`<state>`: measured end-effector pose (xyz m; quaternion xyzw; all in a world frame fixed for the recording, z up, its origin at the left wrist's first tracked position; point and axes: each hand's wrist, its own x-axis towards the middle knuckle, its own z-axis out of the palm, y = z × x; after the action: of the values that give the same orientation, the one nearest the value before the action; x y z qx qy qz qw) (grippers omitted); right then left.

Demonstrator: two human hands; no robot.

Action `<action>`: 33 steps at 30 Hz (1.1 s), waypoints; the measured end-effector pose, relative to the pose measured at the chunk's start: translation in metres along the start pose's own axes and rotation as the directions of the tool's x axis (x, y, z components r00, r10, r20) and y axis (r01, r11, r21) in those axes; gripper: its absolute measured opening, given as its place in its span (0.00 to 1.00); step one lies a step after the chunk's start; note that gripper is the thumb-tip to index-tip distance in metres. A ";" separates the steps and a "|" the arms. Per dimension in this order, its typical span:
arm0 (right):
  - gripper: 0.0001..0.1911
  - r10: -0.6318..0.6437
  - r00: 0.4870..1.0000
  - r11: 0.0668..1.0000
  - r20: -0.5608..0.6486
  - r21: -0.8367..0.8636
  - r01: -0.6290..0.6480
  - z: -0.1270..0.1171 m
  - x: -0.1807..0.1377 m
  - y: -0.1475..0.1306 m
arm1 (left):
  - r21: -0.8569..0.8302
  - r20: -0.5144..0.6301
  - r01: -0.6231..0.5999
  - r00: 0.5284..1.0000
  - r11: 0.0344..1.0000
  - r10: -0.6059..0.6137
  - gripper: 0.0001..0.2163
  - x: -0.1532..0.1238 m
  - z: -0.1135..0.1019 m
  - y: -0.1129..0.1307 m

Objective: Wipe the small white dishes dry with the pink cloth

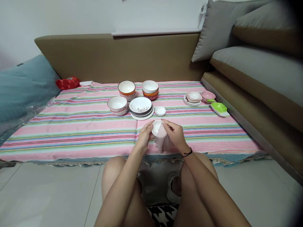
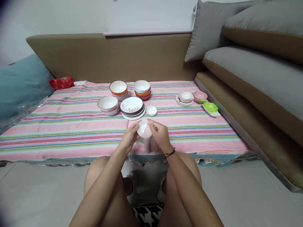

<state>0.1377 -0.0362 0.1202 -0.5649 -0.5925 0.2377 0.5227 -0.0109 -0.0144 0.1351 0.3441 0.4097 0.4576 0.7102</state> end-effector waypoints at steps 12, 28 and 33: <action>0.19 0.159 0.986 0.940 0.050 0.298 -0.167 -0.001 0.004 -0.001 | -0.041 0.092 -0.055 0.994 0.998 0.058 0.20 0.001 -0.002 0.002; 0.18 -0.002 0.999 0.961 -0.042 -0.276 -0.010 -0.006 0.001 0.003 | 0.297 0.115 -0.077 0.992 0.952 0.045 0.23 -0.002 -0.002 0.003; 0.14 0.012 0.999 1.000 -0.031 -0.022 -0.012 -0.002 0.002 0.008 | 0.292 0.134 -0.066 0.991 0.954 0.028 0.23 -0.001 -0.004 -0.002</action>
<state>0.1428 -0.0326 0.1147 -0.5780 -0.5835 0.2254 0.5241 -0.0138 -0.0153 0.1320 0.4849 0.4188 0.3849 0.6643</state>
